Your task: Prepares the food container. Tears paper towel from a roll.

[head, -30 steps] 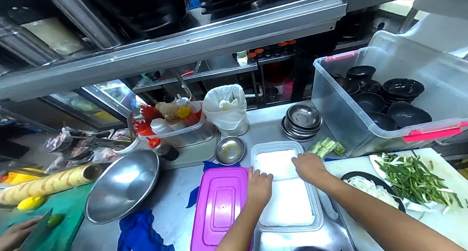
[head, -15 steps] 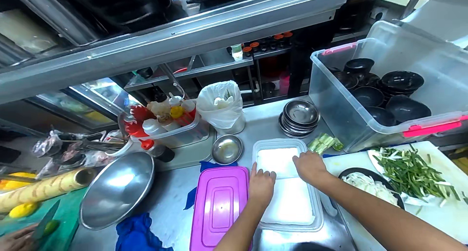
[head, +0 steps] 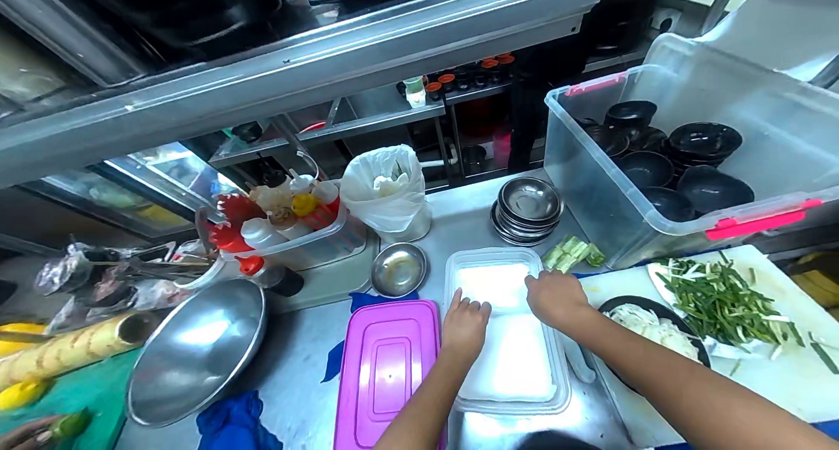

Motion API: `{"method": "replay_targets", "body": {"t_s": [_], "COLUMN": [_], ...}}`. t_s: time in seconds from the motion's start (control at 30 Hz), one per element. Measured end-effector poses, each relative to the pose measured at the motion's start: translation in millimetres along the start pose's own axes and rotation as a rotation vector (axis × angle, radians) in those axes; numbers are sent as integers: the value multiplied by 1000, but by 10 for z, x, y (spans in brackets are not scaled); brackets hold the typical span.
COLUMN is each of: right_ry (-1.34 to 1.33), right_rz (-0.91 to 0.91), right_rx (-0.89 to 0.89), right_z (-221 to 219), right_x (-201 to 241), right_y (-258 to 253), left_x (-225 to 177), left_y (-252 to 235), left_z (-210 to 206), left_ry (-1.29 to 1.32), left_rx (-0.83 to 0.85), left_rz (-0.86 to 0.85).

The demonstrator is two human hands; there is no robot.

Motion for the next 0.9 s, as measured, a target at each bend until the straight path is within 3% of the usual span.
{"method": "replay_targets", "body": {"t_s": [0.27,0.43,0.7,0.9], "right_ry": [7,27,28,80], "right_rz": [49,77,203,302], "right_rx": [22,56,115,88], "right_z": [-104,-128,-304,-396], "right_x": [89,164,300,315], "right_y": [-65,-26,37,46], "left_x": [16,20,20,-18], "left_y": [-18,-37,-82,-125], "left_z": [-75,-59,-98,-79], "left_ry": [23,24,-4,32], "left_rx": [224,207,387,429], "left_rz": [6,16,74,127]}}
Point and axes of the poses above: each hand's wrist, its own y-axis away from the middle knuckle, its own z-axis out of the back of the hand, x = y × z, the point moved 6 cm from there along -y, towards the middle knuckle, and after that the axes turned 5 degrees about z, right-handed, at the moved point
